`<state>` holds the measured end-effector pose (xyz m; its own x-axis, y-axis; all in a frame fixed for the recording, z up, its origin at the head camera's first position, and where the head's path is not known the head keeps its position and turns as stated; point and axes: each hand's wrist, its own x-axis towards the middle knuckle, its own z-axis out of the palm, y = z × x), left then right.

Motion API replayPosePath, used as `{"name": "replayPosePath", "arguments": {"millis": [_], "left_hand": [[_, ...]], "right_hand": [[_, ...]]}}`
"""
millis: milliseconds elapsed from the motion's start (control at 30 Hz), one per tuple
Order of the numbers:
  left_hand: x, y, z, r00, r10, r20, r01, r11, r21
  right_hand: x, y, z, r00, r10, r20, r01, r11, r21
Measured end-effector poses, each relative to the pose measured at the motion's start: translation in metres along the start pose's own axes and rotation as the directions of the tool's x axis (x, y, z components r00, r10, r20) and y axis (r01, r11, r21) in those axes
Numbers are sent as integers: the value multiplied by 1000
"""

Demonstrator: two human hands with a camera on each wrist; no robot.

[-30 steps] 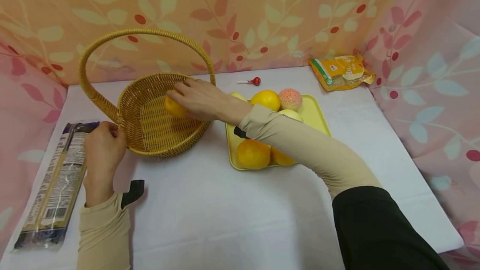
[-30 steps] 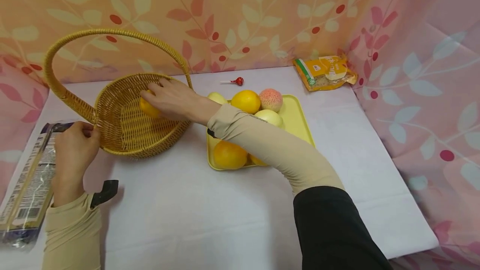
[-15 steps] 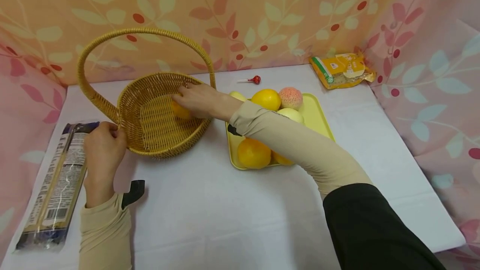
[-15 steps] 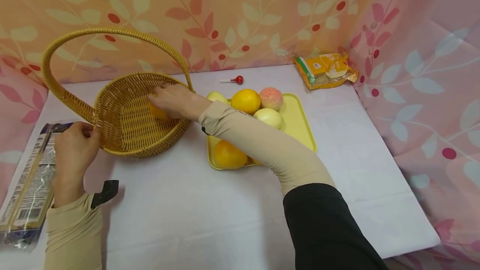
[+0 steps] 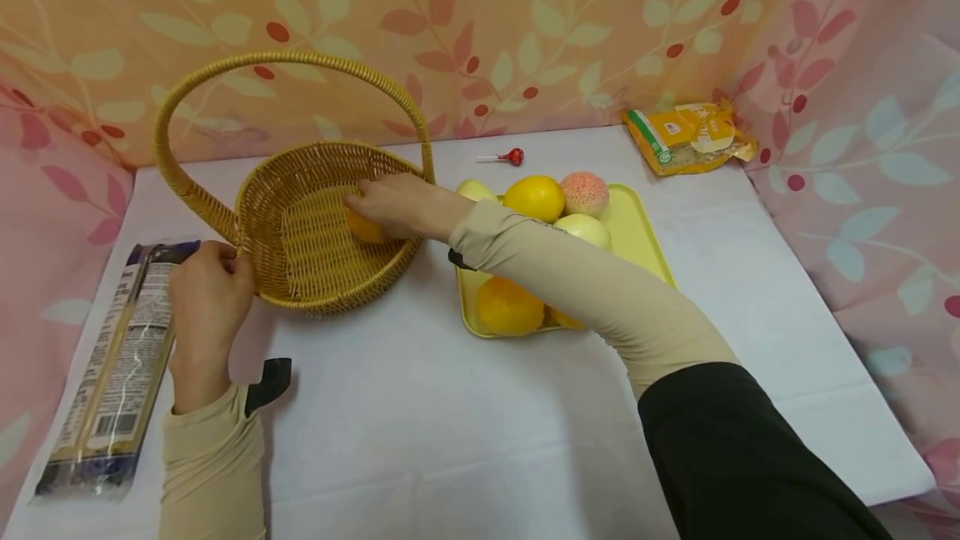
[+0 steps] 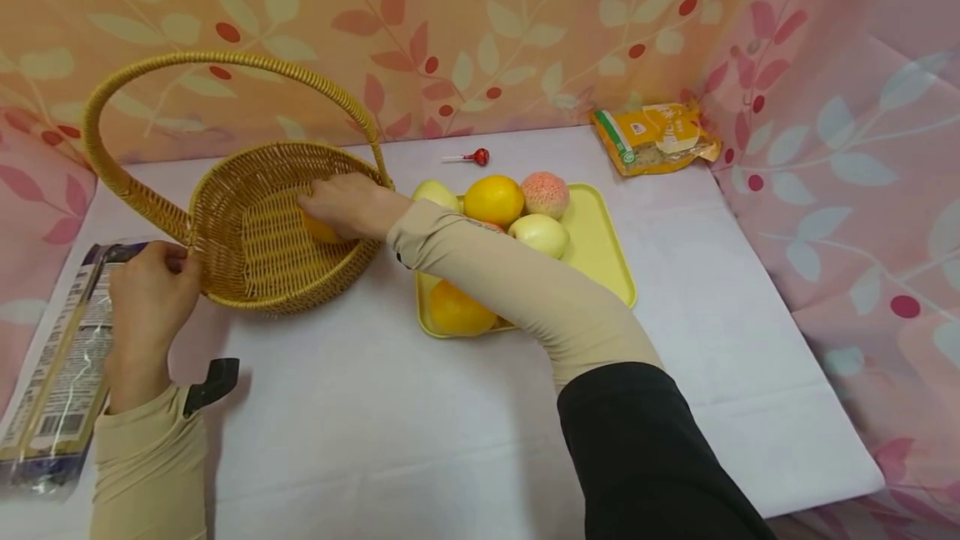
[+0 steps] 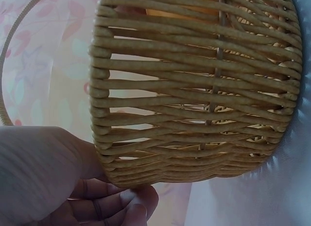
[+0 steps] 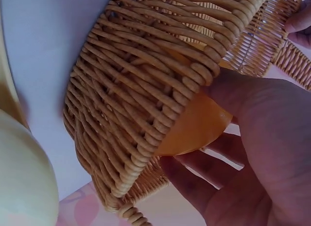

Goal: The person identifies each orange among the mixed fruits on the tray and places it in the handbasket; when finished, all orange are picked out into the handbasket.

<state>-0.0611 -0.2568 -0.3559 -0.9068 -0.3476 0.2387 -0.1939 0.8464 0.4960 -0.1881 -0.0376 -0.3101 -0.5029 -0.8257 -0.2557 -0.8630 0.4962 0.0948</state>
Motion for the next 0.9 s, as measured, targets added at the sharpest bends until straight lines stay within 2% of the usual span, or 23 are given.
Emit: {"name": "replayPosePath", "arguments": {"millis": [300, 467, 900], "left_hand": [[-1, 1, 0, 1000, -2, 1, 2, 1000, -1], [-1, 0, -1, 1000, -6, 3, 6, 1000, -3], [0, 2, -2, 999, -24, 24, 24, 1000, -3]], "right_hand": [[1, -2, -4, 998, 26, 52, -27, 999, 23], [1, -4, -6, 999, 7, 41, -7, 1000, 12], [0, -3, -7, 999, 19, 48, -18, 1000, -9]]}}
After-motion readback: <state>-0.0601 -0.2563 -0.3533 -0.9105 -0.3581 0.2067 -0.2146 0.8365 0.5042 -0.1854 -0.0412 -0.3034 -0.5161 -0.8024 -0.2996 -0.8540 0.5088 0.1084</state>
